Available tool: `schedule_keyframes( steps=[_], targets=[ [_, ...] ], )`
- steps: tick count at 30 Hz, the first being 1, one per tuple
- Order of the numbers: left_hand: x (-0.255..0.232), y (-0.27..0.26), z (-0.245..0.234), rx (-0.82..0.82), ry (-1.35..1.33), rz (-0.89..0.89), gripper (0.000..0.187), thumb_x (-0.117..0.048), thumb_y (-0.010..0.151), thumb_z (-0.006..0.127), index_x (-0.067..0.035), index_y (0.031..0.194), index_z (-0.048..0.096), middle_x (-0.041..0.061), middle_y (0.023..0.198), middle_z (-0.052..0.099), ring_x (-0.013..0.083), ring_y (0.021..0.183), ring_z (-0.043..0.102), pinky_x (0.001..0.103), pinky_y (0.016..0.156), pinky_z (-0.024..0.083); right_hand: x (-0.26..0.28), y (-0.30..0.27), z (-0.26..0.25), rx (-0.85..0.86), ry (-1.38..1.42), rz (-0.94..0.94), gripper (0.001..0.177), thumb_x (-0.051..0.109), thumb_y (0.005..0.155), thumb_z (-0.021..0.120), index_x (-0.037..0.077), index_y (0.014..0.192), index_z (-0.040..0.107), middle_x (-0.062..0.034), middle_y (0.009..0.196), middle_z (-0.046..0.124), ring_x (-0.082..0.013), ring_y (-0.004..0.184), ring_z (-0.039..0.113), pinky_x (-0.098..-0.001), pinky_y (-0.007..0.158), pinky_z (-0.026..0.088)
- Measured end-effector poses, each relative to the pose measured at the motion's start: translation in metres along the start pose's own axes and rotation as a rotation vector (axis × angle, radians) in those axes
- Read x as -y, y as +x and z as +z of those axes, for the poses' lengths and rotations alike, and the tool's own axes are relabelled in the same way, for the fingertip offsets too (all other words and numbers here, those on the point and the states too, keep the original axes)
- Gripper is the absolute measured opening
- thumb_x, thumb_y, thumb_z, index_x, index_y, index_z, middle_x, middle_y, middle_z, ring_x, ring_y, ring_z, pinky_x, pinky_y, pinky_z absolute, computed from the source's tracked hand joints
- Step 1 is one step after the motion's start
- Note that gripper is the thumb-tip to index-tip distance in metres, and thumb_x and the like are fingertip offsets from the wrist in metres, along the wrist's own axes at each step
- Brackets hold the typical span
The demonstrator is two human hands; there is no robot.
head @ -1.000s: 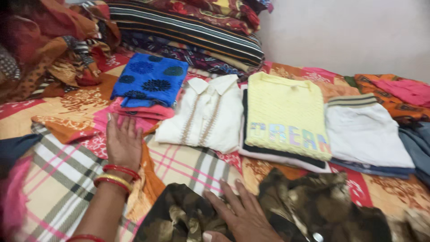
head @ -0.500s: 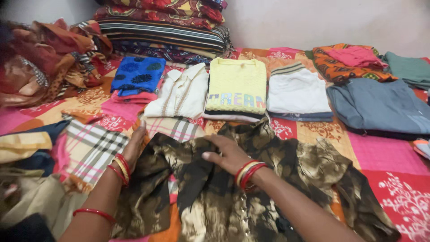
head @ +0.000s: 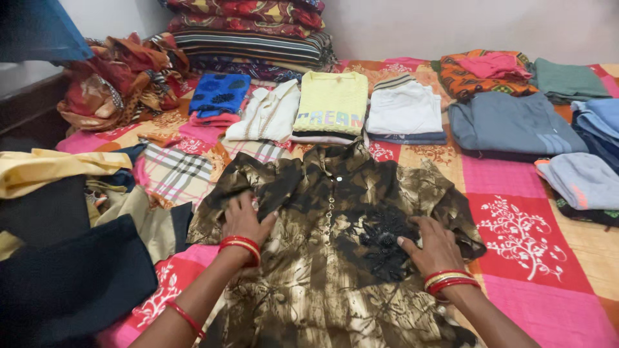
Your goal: The person folds a patterned long-sleeved shirt, a pair of blue shorts, and a beige t-shirt on a bed. Each item is smoothed, folded into a compact rectangle, and placed in a growing stack of folded clothes.
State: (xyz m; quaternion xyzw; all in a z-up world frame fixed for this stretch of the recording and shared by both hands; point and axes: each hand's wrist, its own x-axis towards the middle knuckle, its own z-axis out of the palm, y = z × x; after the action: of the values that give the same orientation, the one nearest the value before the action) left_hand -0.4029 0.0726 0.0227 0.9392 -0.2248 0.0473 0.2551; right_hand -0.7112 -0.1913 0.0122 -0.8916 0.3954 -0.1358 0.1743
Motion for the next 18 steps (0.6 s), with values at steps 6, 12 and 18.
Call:
schedule_keyframes(
  steps=[6, 12, 18],
  targets=[
    [0.022, -0.049, 0.0, 0.035, -0.162, -0.058, 0.088, -0.048, 0.072, 0.086, 0.004, 0.133, 0.048, 0.026, 0.132, 0.054, 0.0398, 0.124, 0.053, 0.046, 0.104, 0.045, -0.009, -0.05, -0.04, 0.211, 0.135, 0.18, 0.087, 0.071, 0.079, 0.066, 0.005, 0.135, 0.06, -0.0267, 0.126, 0.069, -0.0377, 0.116, 0.069, -0.0462, 0.103, 0.052],
    [0.012, -0.065, 0.0, 0.368, -0.389, -0.201, 0.1, -0.047, 0.064, 0.086, 0.006, 0.138, 0.044, 0.025, 0.131, 0.065, 0.0346, 0.117, 0.067, 0.043, 0.097, 0.053, -0.025, -0.097, -0.037, 0.452, 0.115, -0.06, 0.096, 0.071, 0.068, 0.074, 0.003, 0.135, 0.063, -0.0223, 0.129, 0.067, -0.0336, 0.123, 0.066, -0.0411, 0.106, 0.05],
    [-0.008, -0.082, -0.009, 0.528, -0.392, 0.0, 0.107, -0.044, 0.069, 0.096, 0.005, 0.145, 0.038, 0.021, 0.137, 0.054, 0.0249, 0.119, 0.056, 0.041, 0.101, 0.046, -0.048, -0.126, -0.037, 0.552, 0.541, -0.093, 0.104, 0.05, 0.072, 0.081, 0.004, 0.151, 0.034, -0.0209, 0.149, 0.041, -0.0329, 0.138, 0.044, -0.042, 0.112, 0.038]
  ],
)
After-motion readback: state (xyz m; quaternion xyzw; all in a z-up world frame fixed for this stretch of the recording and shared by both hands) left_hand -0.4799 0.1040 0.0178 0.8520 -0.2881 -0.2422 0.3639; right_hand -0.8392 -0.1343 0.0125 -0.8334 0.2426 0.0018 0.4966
